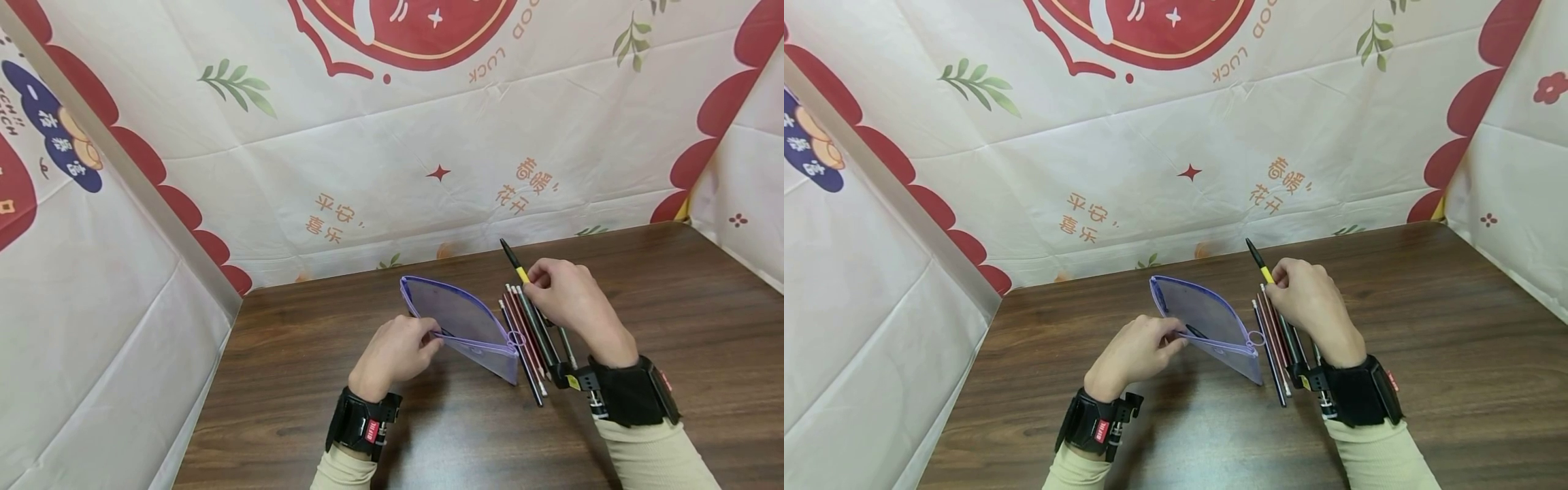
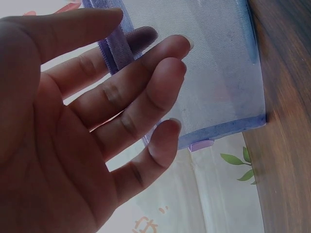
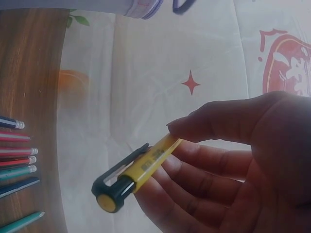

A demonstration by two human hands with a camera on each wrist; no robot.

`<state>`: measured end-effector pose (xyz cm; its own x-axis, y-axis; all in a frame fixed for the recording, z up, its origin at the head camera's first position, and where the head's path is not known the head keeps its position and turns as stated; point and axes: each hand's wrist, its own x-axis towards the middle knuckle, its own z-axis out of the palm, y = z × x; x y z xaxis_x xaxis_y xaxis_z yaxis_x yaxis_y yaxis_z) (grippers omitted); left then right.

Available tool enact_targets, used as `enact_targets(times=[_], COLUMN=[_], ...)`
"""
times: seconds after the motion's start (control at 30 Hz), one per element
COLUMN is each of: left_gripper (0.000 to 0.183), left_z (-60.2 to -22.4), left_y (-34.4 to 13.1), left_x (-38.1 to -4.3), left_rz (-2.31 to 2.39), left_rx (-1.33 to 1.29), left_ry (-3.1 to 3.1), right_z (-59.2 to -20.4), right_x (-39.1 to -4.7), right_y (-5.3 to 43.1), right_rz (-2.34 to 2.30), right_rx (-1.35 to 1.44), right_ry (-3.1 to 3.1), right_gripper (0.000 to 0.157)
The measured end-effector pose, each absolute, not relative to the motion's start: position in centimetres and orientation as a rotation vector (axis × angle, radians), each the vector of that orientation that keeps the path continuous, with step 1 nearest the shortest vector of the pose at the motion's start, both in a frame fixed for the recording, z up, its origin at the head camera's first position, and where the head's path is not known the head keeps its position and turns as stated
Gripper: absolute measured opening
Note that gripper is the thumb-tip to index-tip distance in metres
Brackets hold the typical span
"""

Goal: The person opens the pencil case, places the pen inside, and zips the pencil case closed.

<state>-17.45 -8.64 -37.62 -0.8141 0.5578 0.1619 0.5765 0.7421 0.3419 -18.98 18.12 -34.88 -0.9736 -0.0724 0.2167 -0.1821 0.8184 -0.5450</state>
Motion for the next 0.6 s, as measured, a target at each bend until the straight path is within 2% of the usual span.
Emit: enact_targets(times=[0.6], left_gripper=[0.013], left_z=[-37.61], left_y=[-8.68], left_x=[-17.43], left_rz=[-0.584], left_rx=[-0.937], left_ry=[-2.882], right_z=[-34.60], right_x=[-18.62], right_y=[17.92], right_rz=[0.886], right_rx=[0.169], right_ry=[-2.767], right_gripper=[0.017])
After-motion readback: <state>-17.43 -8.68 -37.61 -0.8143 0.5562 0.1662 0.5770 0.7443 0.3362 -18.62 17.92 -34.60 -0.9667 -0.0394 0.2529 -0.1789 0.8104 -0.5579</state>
